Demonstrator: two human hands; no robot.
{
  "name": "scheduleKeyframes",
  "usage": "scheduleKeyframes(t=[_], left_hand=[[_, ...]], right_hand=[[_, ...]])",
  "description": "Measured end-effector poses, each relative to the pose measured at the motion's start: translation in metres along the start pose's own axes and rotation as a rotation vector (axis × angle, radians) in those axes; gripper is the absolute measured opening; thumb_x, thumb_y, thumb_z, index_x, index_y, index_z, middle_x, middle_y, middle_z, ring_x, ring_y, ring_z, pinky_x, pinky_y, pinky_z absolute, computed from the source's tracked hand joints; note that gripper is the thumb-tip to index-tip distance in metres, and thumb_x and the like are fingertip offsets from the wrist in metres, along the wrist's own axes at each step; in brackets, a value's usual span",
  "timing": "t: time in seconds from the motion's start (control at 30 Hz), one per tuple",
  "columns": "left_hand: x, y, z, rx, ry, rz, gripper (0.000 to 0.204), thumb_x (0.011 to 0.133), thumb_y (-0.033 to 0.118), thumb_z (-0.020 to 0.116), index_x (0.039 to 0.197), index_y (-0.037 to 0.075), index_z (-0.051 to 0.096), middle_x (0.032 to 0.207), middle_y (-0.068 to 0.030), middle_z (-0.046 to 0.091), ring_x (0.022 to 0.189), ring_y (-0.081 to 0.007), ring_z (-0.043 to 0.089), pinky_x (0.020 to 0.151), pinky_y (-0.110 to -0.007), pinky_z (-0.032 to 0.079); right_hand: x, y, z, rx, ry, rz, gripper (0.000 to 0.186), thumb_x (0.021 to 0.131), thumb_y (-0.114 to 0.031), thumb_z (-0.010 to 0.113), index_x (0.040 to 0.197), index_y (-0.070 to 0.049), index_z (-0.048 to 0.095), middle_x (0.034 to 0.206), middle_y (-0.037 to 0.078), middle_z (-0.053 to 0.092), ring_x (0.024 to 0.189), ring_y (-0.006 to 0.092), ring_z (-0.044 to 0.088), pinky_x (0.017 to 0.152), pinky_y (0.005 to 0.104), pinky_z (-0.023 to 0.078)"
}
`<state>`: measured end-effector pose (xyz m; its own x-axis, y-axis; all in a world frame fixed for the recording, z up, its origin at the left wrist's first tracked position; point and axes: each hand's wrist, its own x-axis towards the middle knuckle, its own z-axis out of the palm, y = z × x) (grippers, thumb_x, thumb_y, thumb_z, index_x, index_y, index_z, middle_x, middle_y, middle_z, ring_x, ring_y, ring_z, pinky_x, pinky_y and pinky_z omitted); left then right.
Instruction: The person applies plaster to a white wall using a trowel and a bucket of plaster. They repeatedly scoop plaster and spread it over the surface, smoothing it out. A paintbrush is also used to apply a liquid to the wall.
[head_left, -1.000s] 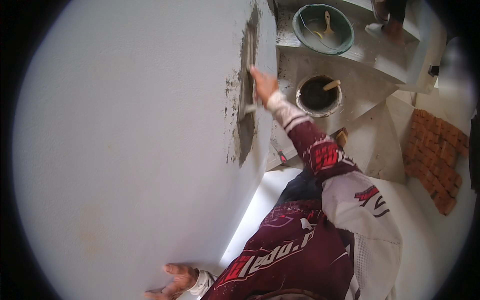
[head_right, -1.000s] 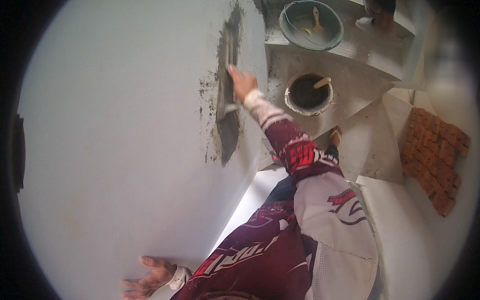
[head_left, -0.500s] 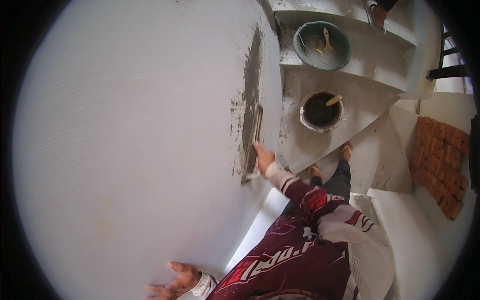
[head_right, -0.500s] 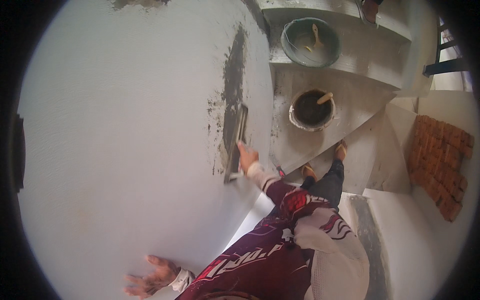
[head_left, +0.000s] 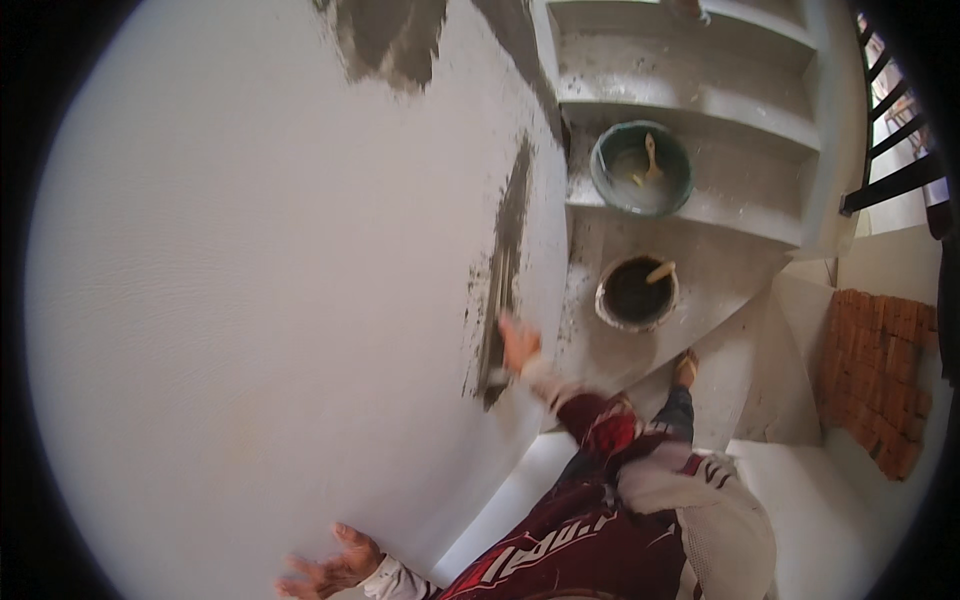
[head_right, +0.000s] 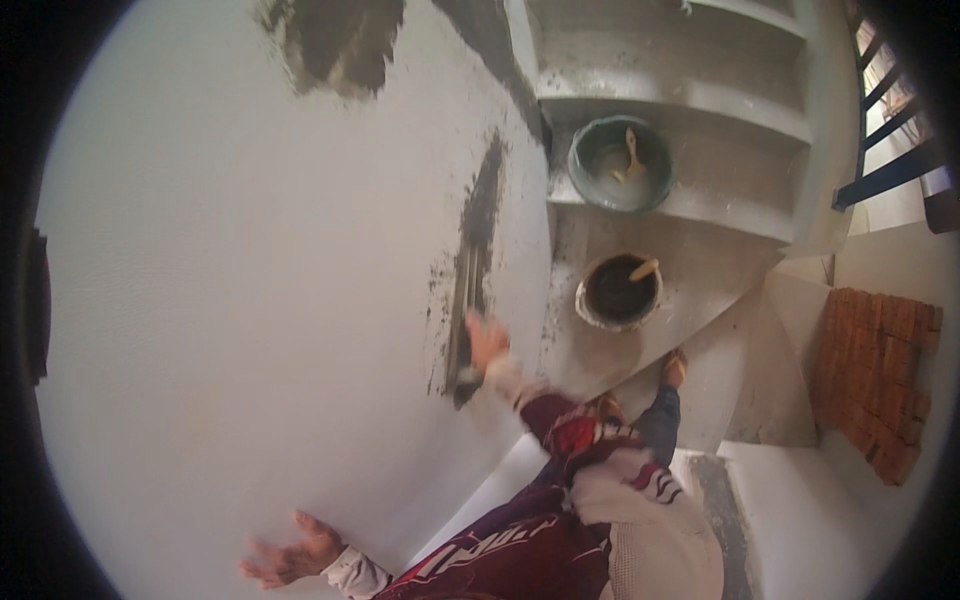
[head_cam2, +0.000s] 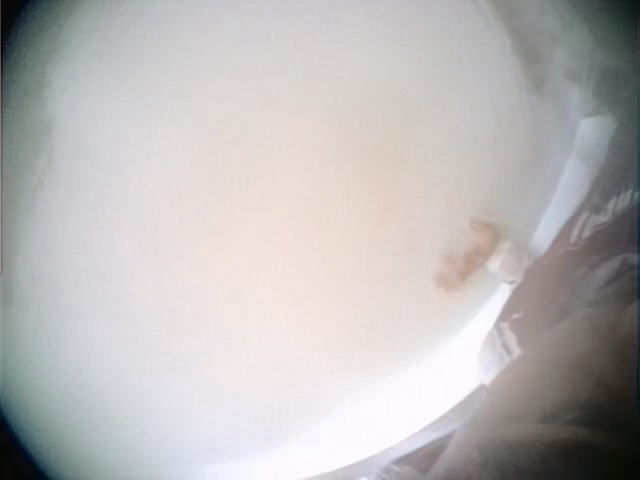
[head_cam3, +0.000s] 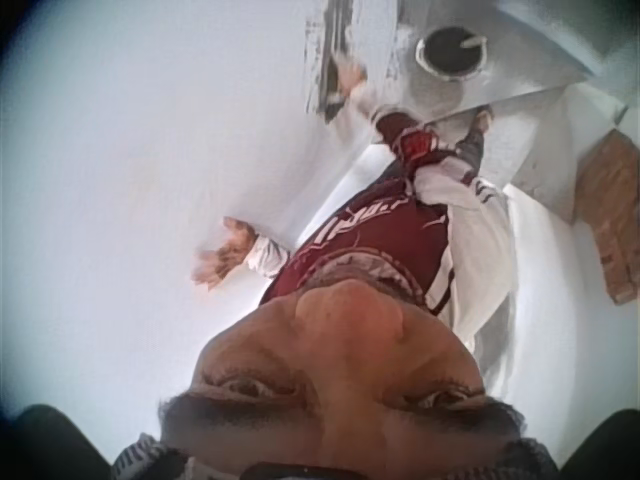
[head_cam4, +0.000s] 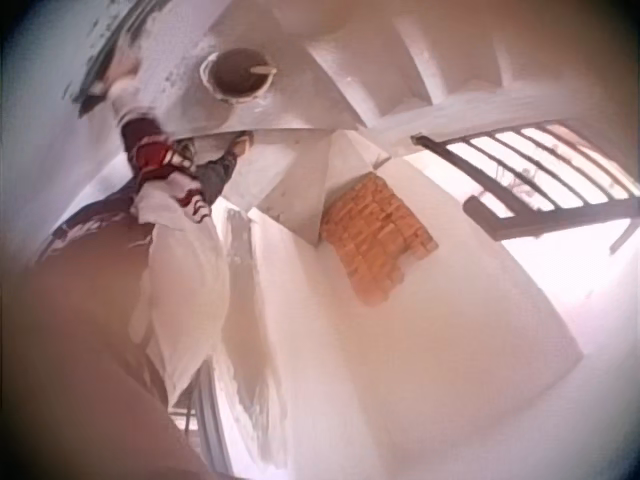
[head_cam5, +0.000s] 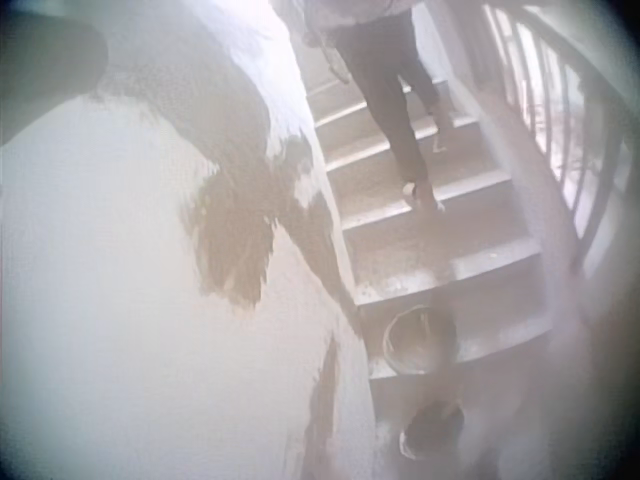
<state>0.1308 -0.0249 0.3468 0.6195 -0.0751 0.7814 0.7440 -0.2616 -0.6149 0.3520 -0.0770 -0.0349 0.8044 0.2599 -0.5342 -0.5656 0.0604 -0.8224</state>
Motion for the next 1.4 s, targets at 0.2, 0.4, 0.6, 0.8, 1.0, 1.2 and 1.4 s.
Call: scheduleKeyframes(t=[0.2,0.4,0.6,0.8,1.0,1.2,1.4], left_hand=[[0.009,-0.005,-0.001,-0.003,0.016,-0.004,0.075,0.091,0.063,0.047,0.144,0.010,0.040,0.151,-0.0221,0.032,0.144,-0.0376,0.025,0.118,-0.053,0.004],[0.009,0.002,-0.003,-0.075,0.001,-0.069,0.075,0.090,0.064,0.048,0.147,0.016,0.034,0.155,-0.0180,0.026,0.145,-0.0376,0.021,0.115,-0.060,0.005],[0.003,-0.014,-0.018,-0.044,-0.027,-0.073,0.072,0.092,0.061,0.046,0.147,0.017,0.033,0.155,-0.0178,0.024,0.146,-0.0371,0.016,0.116,-0.061,0.004],[0.016,0.015,0.004,-0.141,0.023,-0.071,0.072,0.090,0.059,0.049,0.147,0.017,0.032,0.156,-0.0179,0.023,0.146,-0.0372,0.014,0.115,-0.063,0.002],[0.001,-0.013,-0.009,-0.108,-0.046,-0.085,0.075,0.088,0.057,0.054,0.147,0.017,0.031,0.156,-0.0191,0.022,0.147,-0.0382,0.012,0.114,-0.064,0.001],[-0.002,-0.009,-0.007,-0.120,-0.100,-0.081,0.077,0.087,0.055,0.057,0.148,0.017,0.028,0.157,-0.0200,0.017,0.147,-0.0391,0.009,0.114,-0.064,-0.001],[0.019,0.003,-0.012,-0.136,-0.059,-0.154,0.076,0.088,0.051,0.060,0.148,0.016,0.029,0.156,-0.0194,0.018,0.146,-0.0401,0.011,0.112,-0.067,0.002]], right_hand=[[-0.141,0.034,-0.007,0.430,-0.081,0.560,0.061,0.090,-0.055,0.060,0.097,0.005,0.062,0.054,0.008,0.048,0.042,0.0211,0.050,0.040,0.0362,0.043],[-0.023,-0.048,-0.165,0.466,-0.220,0.434,0.046,0.092,-0.046,0.062,0.102,-0.001,0.059,0.065,0.007,0.051,0.050,0.0188,0.052,0.045,0.0361,0.045],[-0.004,-0.121,-0.328,0.334,-0.194,-0.048,0.042,0.099,-0.036,0.050,0.130,-0.007,0.055,0.111,0.008,0.067,0.095,0.0220,0.066,0.079,0.0344,0.054],[-0.002,0.019,-0.504,0.661,0.289,0.352,0.051,0.093,-0.044,0.058,0.128,-0.007,0.057,0.113,0.009,0.066,0.098,0.0255,0.065,0.083,0.0376,0.052],[-0.076,0.132,-0.617,0.158,0.577,0.692,0.044,0.091,-0.040,0.061,0.120,-0.007,0.061,0.105,0.010,0.067,0.090,0.0256,0.066,0.075,0.0389,0.053],[-0.067,0.166,-0.662,-0.272,0.562,0.802,0.036,0.089,-0.035,0.065,0.112,-0.007,0.066,0.096,0.011,0.069,0.081,0.0257,0.066,0.067,0.0402,0.053],[0.006,0.060,-0.564,-0.212,0.577,0.492,0.039,0.081,-0.032,0.073,0.103,-0.001,0.068,0.085,0.011,0.068,0.071,0.0255,0.065,0.063,0.0414,0.052]])
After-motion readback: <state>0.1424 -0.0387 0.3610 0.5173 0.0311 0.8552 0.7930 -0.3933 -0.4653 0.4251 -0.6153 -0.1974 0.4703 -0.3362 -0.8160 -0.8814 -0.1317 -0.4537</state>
